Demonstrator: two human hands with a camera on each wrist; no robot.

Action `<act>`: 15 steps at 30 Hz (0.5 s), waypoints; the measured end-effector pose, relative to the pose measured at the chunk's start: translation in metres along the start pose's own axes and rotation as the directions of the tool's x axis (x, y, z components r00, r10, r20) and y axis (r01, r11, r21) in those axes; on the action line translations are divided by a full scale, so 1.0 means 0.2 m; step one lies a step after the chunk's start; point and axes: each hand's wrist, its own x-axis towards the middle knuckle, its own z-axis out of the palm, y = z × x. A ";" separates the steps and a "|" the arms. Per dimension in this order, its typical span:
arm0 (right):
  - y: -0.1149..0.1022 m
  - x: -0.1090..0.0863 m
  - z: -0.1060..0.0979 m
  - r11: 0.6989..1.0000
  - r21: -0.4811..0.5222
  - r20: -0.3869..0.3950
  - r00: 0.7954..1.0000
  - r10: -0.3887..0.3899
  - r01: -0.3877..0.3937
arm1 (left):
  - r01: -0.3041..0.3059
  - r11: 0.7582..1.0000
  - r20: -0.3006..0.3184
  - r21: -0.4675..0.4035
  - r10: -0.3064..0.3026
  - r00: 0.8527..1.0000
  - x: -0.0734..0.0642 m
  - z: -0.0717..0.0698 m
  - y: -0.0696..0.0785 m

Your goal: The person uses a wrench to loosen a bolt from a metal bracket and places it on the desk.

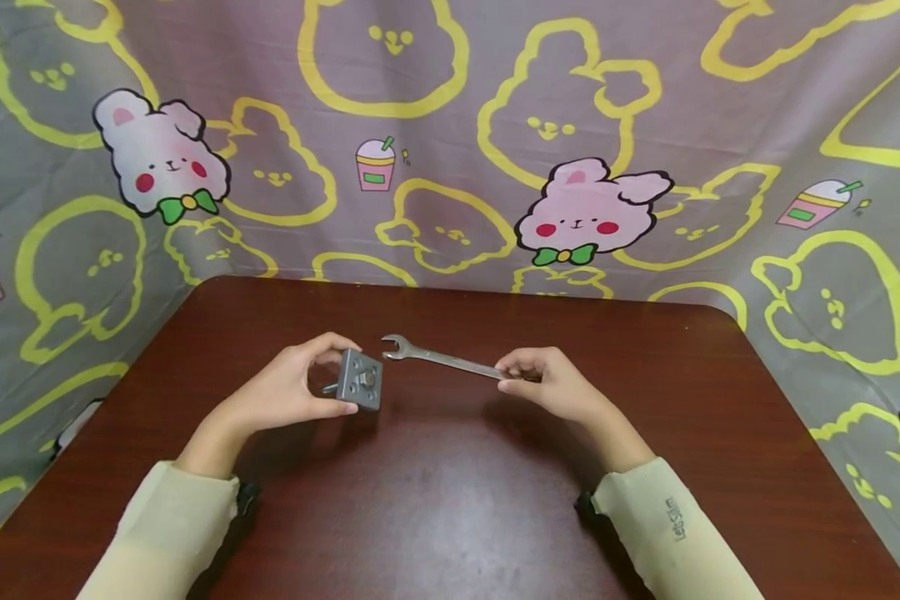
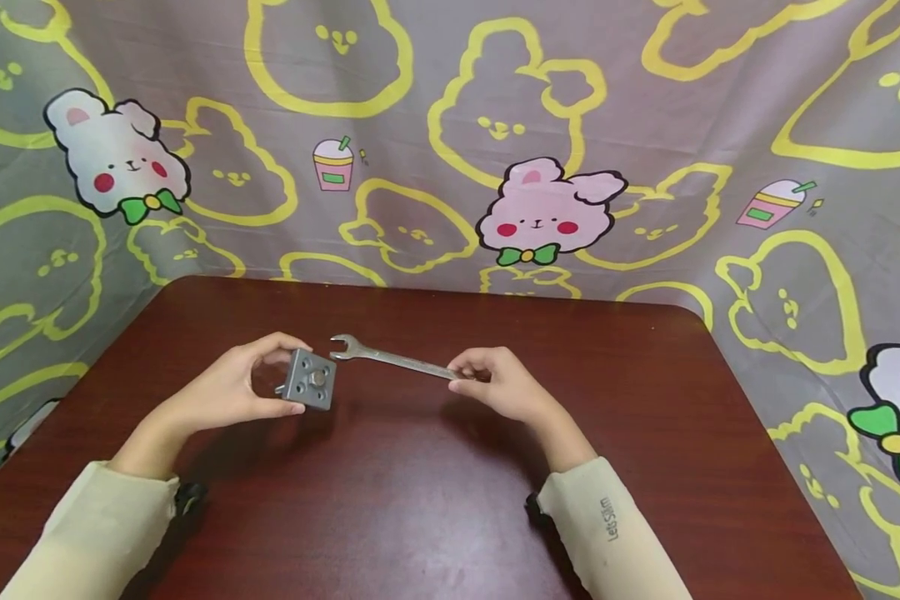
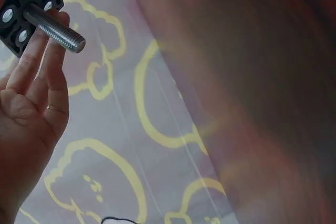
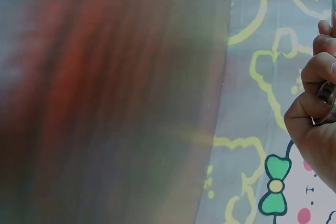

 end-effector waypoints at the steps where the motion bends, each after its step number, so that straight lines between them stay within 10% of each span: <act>1: 0.00 -0.01 0.00 1.000 0.006 -0.008 1.000 0.000 0.000 | -0.015 1.000 -0.005 -0.013 0.015 1.000 0.01 0.01 0.01; 15: 0.00 -0.19 -0.06 0.996 0.035 -0.103 0.992 -0.076 0.080 | -0.176 0.966 -0.136 -0.187 0.152 0.979 0.12 0.12 0.20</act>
